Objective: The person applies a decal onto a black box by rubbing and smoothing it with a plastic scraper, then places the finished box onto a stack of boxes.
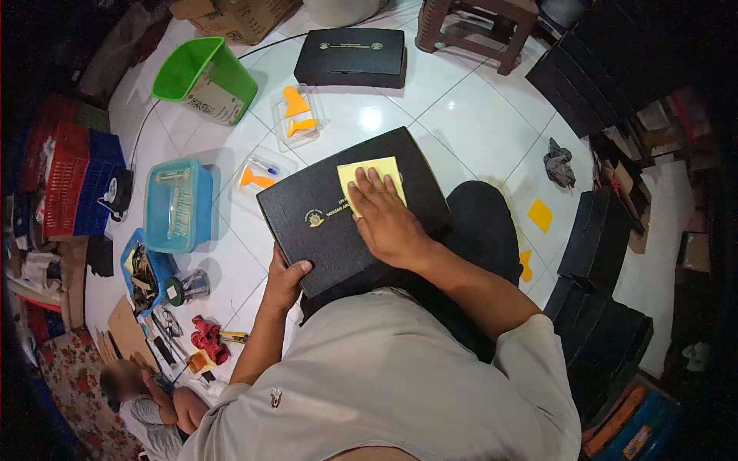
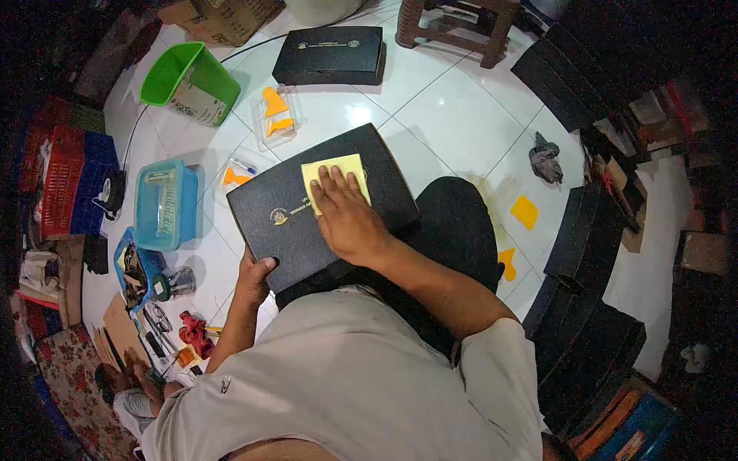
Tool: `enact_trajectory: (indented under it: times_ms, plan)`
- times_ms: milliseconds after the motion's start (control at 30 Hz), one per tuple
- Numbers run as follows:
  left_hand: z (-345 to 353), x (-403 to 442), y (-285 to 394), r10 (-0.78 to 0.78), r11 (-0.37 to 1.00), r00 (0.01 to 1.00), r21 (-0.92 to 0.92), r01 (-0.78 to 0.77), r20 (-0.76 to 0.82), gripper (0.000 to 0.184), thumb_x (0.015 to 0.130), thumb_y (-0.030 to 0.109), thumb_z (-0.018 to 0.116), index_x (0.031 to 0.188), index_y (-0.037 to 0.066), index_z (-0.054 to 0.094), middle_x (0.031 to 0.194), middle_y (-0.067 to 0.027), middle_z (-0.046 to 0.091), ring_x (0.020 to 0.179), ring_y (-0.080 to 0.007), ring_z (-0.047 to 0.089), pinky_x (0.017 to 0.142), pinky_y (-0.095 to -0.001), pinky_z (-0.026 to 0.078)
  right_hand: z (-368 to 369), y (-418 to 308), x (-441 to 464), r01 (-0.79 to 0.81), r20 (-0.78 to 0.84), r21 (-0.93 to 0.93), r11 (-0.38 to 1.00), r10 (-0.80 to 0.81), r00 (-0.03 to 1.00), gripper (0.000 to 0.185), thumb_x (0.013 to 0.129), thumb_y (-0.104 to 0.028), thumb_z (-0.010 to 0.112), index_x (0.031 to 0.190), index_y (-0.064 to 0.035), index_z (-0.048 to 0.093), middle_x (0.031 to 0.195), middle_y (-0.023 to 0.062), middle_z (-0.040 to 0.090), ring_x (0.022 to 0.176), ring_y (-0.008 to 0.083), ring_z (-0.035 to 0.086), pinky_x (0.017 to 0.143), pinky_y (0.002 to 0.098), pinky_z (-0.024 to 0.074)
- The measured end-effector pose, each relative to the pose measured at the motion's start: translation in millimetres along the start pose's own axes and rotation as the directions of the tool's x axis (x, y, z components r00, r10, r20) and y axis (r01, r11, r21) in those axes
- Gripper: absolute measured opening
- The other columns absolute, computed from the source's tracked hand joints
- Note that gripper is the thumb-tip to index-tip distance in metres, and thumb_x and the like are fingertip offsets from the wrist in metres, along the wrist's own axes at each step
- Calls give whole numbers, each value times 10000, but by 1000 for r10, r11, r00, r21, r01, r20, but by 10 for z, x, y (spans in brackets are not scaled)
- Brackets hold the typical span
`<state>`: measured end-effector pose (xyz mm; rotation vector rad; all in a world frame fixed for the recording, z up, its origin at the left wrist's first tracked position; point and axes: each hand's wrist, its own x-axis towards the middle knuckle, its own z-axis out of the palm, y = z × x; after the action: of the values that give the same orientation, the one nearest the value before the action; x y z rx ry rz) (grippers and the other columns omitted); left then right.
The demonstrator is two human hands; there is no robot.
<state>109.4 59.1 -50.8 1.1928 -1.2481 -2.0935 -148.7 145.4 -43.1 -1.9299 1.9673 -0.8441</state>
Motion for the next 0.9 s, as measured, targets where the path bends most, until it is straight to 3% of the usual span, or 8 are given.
enact_trajectory:
  times_ms: [333, 467, 533, 667, 800, 833, 867, 900]
  plan:
    - [-64, 24, -64, -3, 999, 1000, -49, 4, 18, 934, 753, 162, 778, 1539, 21, 292, 1441, -136, 499, 1326, -278, 502, 1144, -410, 392, 169, -417, 168, 150, -4, 76, 986, -150, 989, 560, 964, -174, 591, 1458, 59, 464, 1596, 281, 342, 1503, 447, 303, 1246, 553, 210]
    - [-69, 23, -86, -13, 997, 1000, -79, 15, 21, 931, 770, 156, 781, 1547, 24, 286, 1447, -124, 500, 1331, -261, 503, 1145, -407, 402, 234, -475, 191, 254, 41, 50, 966, -256, 966, 546, 968, -187, 568, 1456, 41, 479, 1599, 256, 357, 1511, 417, 307, 1250, 530, 221]
    - [-78, 20, -102, -24, 995, 1000, -98, 26, 15, 962, 749, 152, 802, 1551, 28, 285, 1454, -121, 497, 1340, -260, 502, 1150, -410, 403, 228, -493, 194, 353, 82, 86, 932, -360, 929, 528, 978, -184, 544, 1453, 38, 484, 1601, 234, 369, 1514, 393, 313, 1254, 516, 222]
    - [-106, -1, -96, -52, 994, 997, -94, 58, 65, 1043, 680, 117, 838, 1558, 44, 280, 1464, -116, 495, 1355, -269, 501, 1145, -414, 415, 101, -508, 123, 395, 218, 156, 905, -422, 880, 497, 994, -188, 532, 1443, 26, 504, 1603, 202, 383, 1522, 340, 316, 1263, 483, 224]
    - [-128, 1, -123, 19, 997, 996, -73, -13, 82, 992, 669, 179, 844, 1518, 16, 357, 1396, -116, 568, 1286, -271, 566, 1123, -403, 431, -116, -452, -51, 433, 317, 246, 867, -494, 810, 454, 1006, -191, 536, 1425, -18, 536, 1581, 161, 426, 1516, 294, 331, 1276, 473, 214]
    - [-151, 13, -131, 7, 995, 996, -98, 2, 94, 1040, 651, 138, 847, 1538, 29, 316, 1429, -123, 539, 1329, -275, 530, 1138, -409, 418, -180, -420, -97, 439, 261, 282, 853, -508, 821, 399, 993, -157, 563, 1368, -23, 590, 1507, 165, 518, 1472, 316, 407, 1260, 478, 265]
    - [-163, 18, -146, -5, 992, 994, -124, 19, 106, 1091, 632, 96, 851, 1558, 43, 275, 1461, -130, 511, 1371, -278, 495, 1153, -415, 406, -258, -372, -147, 438, 265, 282, 854, -508, 819, 399, 993, -157, 563, 1368, -23, 590, 1507, 165, 518, 1472, 316, 407, 1260, 478, 265]
    - [-162, 26, -159, 5, 993, 996, -120, 6, 93, 1095, 621, 107, 858, 1554, 40, 289, 1453, -126, 519, 1359, -280, 504, 1159, -414, 388, -346, -314, -195, 360, 296, 401, 842, -491, 819, 358, 988, -166, 564, 1303, -8, 631, 1433, 170, 580, 1424, 320, 465, 1248, 482, 288]
